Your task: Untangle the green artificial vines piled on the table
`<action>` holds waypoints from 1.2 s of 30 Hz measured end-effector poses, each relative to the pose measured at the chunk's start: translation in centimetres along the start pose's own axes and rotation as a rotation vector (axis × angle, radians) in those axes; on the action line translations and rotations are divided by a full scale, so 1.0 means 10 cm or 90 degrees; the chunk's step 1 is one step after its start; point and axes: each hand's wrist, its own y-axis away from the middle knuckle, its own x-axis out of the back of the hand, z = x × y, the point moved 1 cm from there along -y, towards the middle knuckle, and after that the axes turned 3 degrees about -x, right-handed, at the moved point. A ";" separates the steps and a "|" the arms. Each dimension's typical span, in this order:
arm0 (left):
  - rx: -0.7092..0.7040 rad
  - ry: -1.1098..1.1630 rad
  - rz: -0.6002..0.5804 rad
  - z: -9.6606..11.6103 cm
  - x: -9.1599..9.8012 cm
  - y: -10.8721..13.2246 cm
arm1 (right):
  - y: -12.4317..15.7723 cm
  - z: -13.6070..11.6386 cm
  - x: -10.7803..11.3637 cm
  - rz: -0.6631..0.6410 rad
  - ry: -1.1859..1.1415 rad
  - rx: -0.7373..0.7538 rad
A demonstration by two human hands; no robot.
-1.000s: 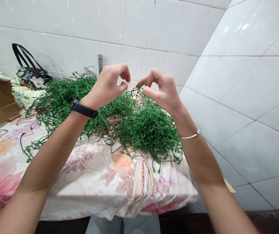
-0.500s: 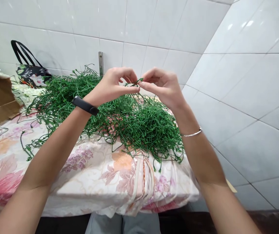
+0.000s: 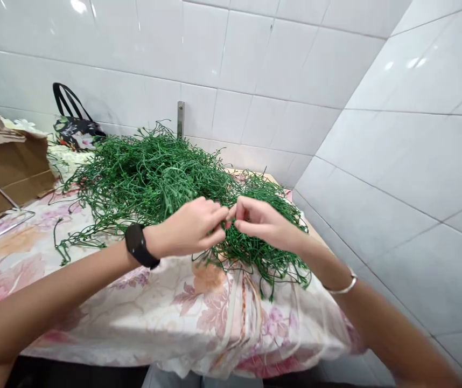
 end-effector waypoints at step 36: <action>0.098 0.005 0.108 0.25 -0.37 0.37 | 0.24 0.32 -0.46 0.174 0.242 0.121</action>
